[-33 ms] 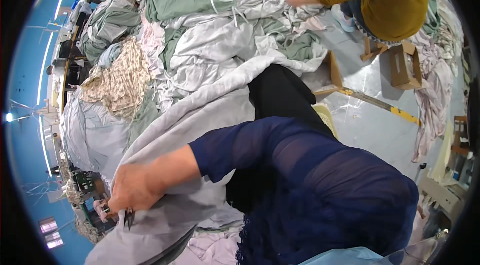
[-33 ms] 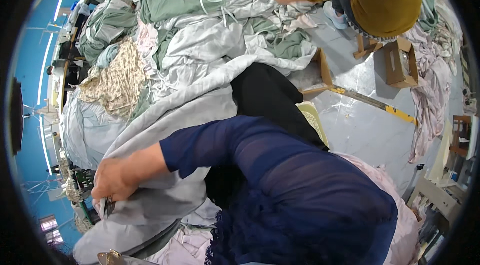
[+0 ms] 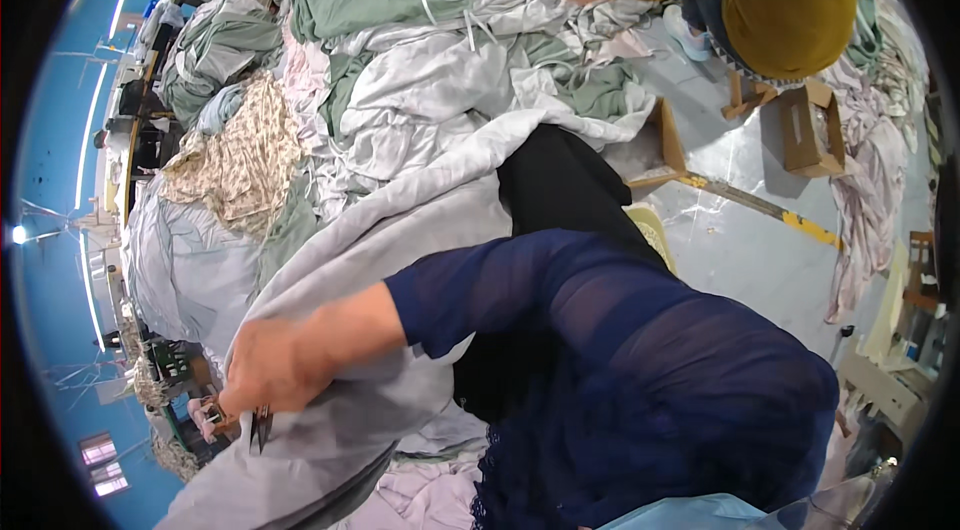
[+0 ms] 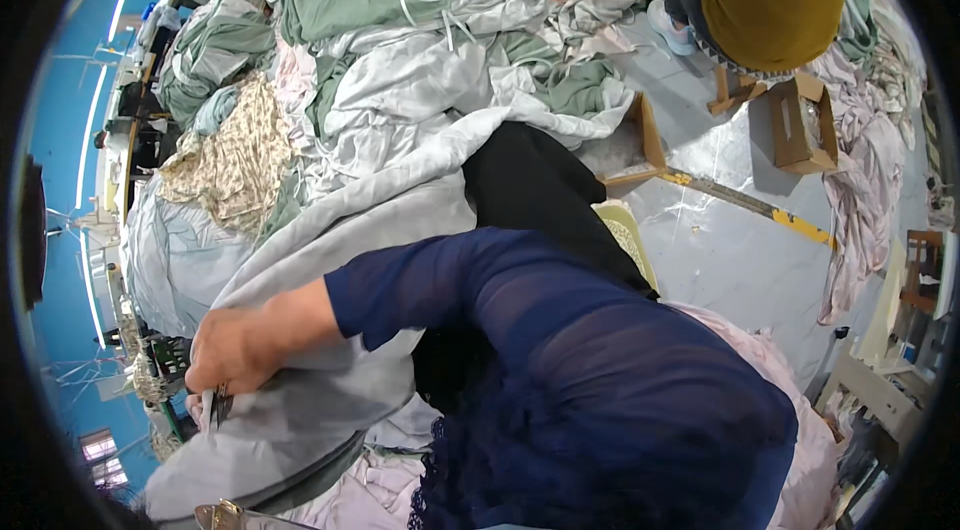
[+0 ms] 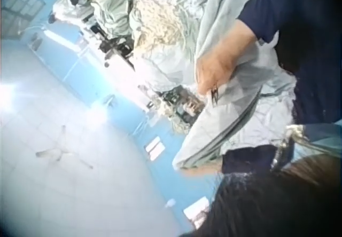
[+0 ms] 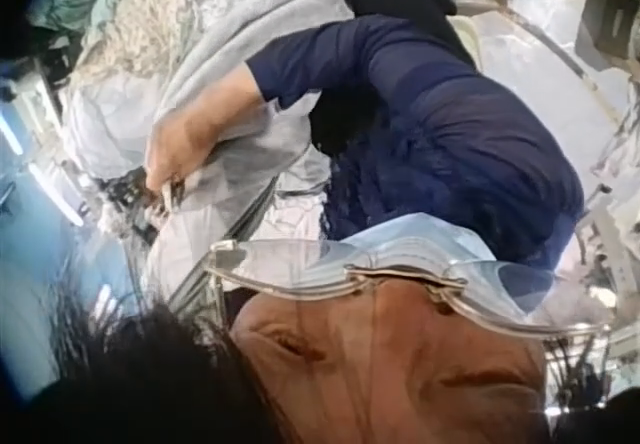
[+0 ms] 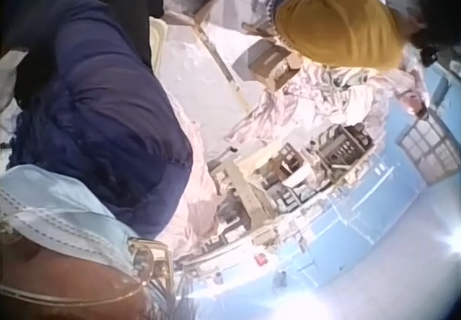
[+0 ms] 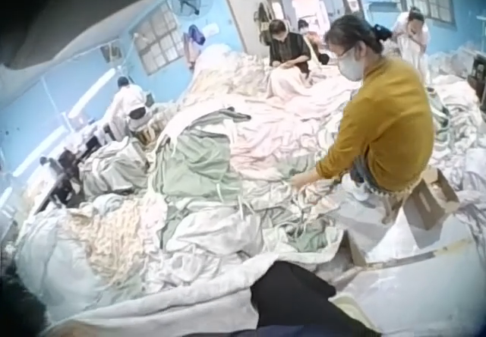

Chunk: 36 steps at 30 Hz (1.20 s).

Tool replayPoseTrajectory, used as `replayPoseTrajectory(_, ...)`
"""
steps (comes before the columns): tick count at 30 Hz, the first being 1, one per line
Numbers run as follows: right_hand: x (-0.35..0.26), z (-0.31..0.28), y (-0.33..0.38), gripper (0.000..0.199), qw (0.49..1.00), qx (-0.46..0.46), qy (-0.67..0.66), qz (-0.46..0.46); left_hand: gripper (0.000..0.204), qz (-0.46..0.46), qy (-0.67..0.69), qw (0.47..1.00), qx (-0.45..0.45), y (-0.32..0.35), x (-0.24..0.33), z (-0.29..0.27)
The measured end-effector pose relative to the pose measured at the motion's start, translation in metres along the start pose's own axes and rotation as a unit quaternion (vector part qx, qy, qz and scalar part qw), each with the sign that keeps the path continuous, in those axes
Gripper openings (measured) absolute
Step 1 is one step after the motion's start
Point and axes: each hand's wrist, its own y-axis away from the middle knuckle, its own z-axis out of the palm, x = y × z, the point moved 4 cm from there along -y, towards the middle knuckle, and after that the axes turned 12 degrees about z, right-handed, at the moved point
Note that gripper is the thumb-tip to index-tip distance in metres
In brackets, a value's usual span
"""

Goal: Inspecting textile covers and trimming loose threads using a pair of nippers.

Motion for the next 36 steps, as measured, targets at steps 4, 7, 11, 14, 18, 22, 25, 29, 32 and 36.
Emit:
replayPoseTrajectory(4,-0.006,-0.029,0.008,0.011,0.996,-0.005,0.089,0.03,0.054,0.039,-0.015,0.999,-0.008,-0.017,0.041,0.0)
replayPoseTrajectory(7,-0.011,-0.04,0.008,0.012,0.99,0.016,0.136,0.022,0.054,0.062,-0.004,0.998,-0.008,-0.029,0.07,0.021)
replayPoseTrajectory(11,-0.043,-0.024,-0.009,0.015,0.989,0.037,0.142,-0.023,0.054,0.078,0.016,0.997,0.022,-0.033,0.123,0.03)
replayPoseTrajectory(14,-0.042,-0.054,0.009,0.019,0.981,0.06,0.185,-0.014,0.054,0.059,0.125,0.99,-0.022,-0.035,0.125,0.122)
replayPoseTrajectory(18,-0.048,-0.055,0.009,0.018,0.976,0.077,0.203,-0.022,0.054,0.014,0.166,0.981,-0.103,-0.029,0.118,0.181)
replayPoseTrajectory(22,-0.066,-0.072,0.004,0.017,0.977,0.073,0.202,-0.017,0.053,-0.017,0.159,0.968,-0.194,-0.029,0.092,0.218)
replayPoseTrajectory(25,-0.071,-0.067,-0.001,0.019,0.964,0.079,0.253,-0.001,0.053,-0.044,0.135,0.956,-0.257,-0.028,0.06,0.233)
replayPoseTrajectory(29,-0.08,-0.065,-0.001,0.019,0.975,0.064,0.212,-0.021,0.052,-0.056,0.145,0.948,-0.278,-0.014,0.047,0.252)
replayPoseTrajectory(32,-0.076,-0.067,0.004,0.019,0.973,0.028,0.227,-0.024,0.051,-0.013,0.215,0.949,-0.23,-0.002,0.075,0.271)
replayPoseTrajectory(36,-0.079,-0.058,0.01,0.02,0.977,0.048,0.202,-0.053,0.05,0.044,0.287,0.943,-0.163,0.012,0.113,0.28)
